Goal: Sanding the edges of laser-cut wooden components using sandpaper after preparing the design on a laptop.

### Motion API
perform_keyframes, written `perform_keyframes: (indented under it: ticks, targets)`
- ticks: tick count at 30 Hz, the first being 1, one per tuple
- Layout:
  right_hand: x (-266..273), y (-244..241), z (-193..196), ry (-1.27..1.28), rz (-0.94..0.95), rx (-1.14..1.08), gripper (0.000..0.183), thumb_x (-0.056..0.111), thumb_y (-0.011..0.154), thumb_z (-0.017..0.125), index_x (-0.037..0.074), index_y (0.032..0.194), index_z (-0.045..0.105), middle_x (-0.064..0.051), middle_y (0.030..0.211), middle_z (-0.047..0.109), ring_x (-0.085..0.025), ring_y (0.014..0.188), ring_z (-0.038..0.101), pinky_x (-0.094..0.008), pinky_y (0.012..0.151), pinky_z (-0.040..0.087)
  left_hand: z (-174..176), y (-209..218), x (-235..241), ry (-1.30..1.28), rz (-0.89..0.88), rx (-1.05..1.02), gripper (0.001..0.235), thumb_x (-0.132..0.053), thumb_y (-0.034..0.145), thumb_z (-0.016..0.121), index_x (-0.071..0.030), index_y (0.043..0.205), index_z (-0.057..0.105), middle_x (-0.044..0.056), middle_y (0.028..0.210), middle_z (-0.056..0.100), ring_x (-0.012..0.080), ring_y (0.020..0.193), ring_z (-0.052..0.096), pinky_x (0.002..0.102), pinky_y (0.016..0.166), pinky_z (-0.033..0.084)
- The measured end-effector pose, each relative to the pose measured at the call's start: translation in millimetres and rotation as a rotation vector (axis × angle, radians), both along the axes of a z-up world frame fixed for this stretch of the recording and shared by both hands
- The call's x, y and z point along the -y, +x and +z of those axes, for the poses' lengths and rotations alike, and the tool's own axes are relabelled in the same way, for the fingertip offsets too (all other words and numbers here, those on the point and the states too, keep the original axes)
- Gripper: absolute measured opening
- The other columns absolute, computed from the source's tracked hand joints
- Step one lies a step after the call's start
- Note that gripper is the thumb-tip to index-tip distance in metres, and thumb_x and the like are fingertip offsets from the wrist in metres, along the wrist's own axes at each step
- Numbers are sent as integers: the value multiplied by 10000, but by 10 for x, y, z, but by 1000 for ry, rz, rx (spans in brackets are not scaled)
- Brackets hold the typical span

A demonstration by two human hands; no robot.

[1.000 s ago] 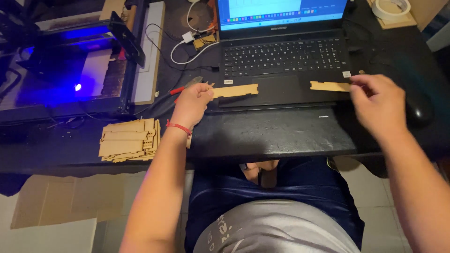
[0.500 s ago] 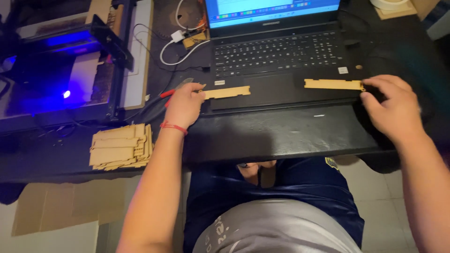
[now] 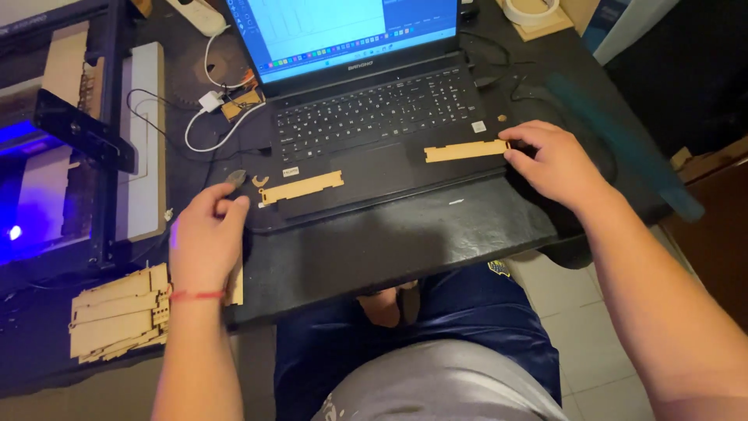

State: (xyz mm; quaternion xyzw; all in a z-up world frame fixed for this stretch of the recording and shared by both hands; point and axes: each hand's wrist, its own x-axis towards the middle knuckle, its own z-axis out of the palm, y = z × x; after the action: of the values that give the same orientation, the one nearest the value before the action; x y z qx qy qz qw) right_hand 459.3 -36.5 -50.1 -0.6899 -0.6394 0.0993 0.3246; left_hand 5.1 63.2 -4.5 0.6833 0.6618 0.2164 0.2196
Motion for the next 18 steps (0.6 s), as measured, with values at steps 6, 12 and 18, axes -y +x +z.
perform_keyframes:
  ticks: [6,12,18]
  targets:
    - [-155,132,-50,-21,102,168,265,160,918,634,75,1159,704,-99,1170,705,-294,1122,621,-421,1022,443,104,-264,399,57,89,28,339,-307,901,581,-167,1170,733,10,869,670,205,837,607,336,860,431]
    - [-154,178,-125,-24,55,162,291,220,922,633,106,1180,704,-78,1213,694,-284,1175,594,-423,1024,443,59,-115,751,-80,179,94,325,-308,860,623,-231,1144,761,2,919,718,170,832,636,301,834,451]
    - [-532,727,-293,347,-118,146,116,89,1071,669,83,1136,765,-91,1098,724,-249,996,649,-391,873,490,-440,656,1717,134,-353,710,323,30,791,704,-74,1096,725,67,1048,769,152,933,747,283,867,576]
